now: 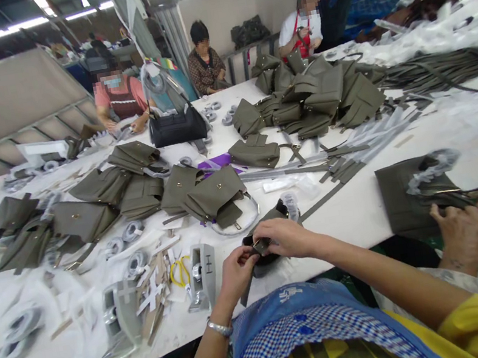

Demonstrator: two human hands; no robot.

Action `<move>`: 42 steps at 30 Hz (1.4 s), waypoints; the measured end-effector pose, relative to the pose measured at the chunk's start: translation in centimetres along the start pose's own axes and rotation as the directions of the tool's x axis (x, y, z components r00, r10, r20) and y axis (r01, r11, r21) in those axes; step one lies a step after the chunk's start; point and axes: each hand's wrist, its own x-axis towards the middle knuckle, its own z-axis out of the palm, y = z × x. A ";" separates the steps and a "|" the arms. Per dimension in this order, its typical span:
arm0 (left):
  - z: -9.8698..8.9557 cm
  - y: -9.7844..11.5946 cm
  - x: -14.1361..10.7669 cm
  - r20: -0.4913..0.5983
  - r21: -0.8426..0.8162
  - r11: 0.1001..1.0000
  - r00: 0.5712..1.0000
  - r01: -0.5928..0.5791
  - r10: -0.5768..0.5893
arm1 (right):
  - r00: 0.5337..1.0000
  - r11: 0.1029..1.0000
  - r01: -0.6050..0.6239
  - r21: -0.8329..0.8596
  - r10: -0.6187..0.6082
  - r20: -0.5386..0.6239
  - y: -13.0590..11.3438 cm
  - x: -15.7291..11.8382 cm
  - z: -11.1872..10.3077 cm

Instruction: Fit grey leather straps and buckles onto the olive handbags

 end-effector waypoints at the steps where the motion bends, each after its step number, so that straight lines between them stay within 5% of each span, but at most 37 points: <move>1: 0.0 0.2 0.0 -0.009 -0.007 1.000 1.000 -0.017 0.017 | 1.000 0.999 0.025 -0.036 -0.026 -0.005 -0.1 0.1 -0.3; 6: 0.2 0.8 -0.4 0.002 0.000 0.998 0.998 -0.058 0.058 | 0.994 0.993 0.109 -0.048 -0.110 -0.008 -0.1 0.3 -1.0; 15: 0.9 1.0 -0.6 0.098 -0.196 0.980 0.995 0.041 -0.022 | 0.981 0.904 0.163 0.396 -0.105 -0.164 1.4 -0.4 0.8; 28: 0.7 -1.1 -1.3 0.049 -0.034 0.999 0.998 -0.022 0.024 | 0.974 0.921 0.060 0.385 0.030 -0.223 0.7 -1.5 2.5; 33: 0.2 0.6 -0.3 0.086 -0.142 0.989 0.996 0.033 -0.020 | 0.975 0.910 0.010 0.414 0.083 -0.206 1.1 -0.9 1.7; 38: -0.6 3.5 0.6 0.120 -0.313 0.944 0.990 0.109 -0.074 | 0.997 0.913 -0.008 0.407 0.041 -0.072 2.4 -0.5 0.3; 42: -1.0 5.1 1.3 0.210 -0.542 0.807 0.967 0.237 -0.143 | 0.999 0.921 -0.037 0.388 0.033 0.016 2.7 -0.8 -0.1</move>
